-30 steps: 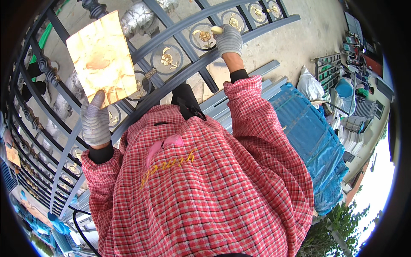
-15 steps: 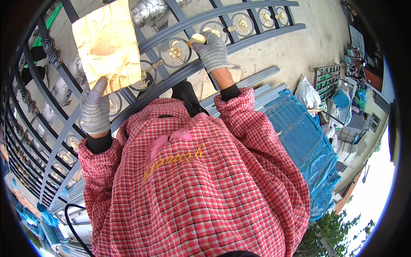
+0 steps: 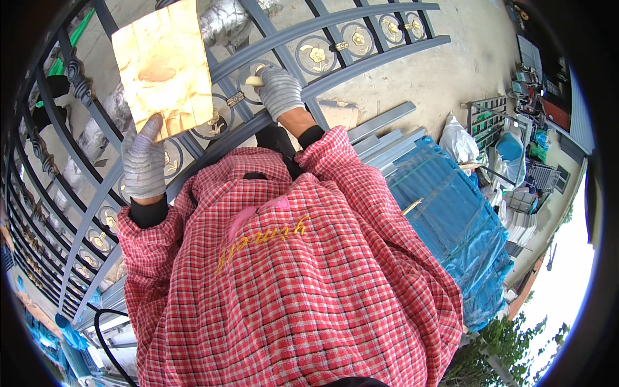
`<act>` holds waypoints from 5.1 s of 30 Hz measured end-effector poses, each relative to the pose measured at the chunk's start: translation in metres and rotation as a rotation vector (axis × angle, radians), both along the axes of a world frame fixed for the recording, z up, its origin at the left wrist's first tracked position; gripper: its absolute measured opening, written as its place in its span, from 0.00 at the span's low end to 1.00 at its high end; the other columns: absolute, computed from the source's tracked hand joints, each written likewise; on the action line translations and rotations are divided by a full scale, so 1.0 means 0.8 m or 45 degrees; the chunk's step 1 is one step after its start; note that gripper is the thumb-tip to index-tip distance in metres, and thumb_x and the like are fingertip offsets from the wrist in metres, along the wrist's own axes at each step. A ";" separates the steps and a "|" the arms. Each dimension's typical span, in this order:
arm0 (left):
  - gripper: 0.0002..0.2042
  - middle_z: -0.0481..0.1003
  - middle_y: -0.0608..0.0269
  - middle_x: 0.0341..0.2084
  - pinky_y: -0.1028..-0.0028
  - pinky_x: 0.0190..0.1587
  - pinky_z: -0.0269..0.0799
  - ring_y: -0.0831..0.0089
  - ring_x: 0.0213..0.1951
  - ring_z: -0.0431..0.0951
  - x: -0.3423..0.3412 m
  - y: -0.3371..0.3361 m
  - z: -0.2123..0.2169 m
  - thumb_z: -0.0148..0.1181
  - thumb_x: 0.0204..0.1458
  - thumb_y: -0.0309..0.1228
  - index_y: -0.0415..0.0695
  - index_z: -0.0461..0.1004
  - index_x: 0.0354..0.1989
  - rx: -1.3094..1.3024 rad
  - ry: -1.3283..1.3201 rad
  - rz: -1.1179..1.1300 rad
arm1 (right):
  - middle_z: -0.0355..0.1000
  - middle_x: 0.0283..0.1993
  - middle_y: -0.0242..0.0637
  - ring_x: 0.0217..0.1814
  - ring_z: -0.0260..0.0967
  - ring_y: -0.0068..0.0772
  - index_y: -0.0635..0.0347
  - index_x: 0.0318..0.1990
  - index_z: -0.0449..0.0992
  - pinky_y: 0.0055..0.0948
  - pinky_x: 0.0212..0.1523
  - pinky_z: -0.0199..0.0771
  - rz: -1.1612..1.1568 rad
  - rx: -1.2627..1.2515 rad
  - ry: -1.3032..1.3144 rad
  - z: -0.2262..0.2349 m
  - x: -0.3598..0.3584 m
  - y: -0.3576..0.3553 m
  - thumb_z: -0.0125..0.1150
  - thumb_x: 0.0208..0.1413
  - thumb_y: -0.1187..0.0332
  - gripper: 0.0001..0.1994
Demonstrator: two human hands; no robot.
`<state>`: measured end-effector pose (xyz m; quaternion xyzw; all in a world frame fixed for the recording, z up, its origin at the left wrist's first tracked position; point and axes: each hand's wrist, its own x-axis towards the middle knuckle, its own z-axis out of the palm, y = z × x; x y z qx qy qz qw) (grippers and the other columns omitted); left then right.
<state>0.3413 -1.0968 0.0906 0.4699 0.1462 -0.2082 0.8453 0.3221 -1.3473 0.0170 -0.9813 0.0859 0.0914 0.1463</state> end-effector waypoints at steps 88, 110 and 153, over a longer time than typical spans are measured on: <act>0.26 0.66 0.59 0.45 0.72 0.52 0.58 0.70 0.47 0.66 -0.072 -0.229 0.064 0.58 0.42 0.29 0.35 0.58 0.51 0.071 0.001 0.363 | 0.71 0.31 0.45 0.36 0.68 0.45 0.58 0.32 0.74 0.35 0.37 0.68 -0.216 -0.196 -0.118 0.073 0.079 -0.401 0.63 0.35 0.61 0.15; 0.28 0.64 0.62 0.48 0.72 0.55 0.54 0.71 0.50 0.63 -0.077 -0.248 0.079 0.58 0.42 0.30 0.39 0.56 0.53 0.118 -0.057 0.302 | 0.70 0.37 0.45 0.42 0.67 0.46 0.55 0.36 0.73 0.37 0.41 0.67 -0.460 -0.412 0.023 0.080 0.116 -0.524 0.59 0.39 0.63 0.14; 0.22 0.69 0.60 0.41 0.71 0.46 0.64 0.70 0.42 0.70 -0.280 -0.002 -0.028 0.55 0.46 0.35 0.37 0.61 0.48 -0.206 0.007 0.842 | 0.60 0.50 0.40 0.44 0.60 0.24 0.61 0.56 0.54 0.19 0.38 0.66 0.568 1.345 -0.205 0.056 -0.069 0.067 0.58 0.37 0.80 0.33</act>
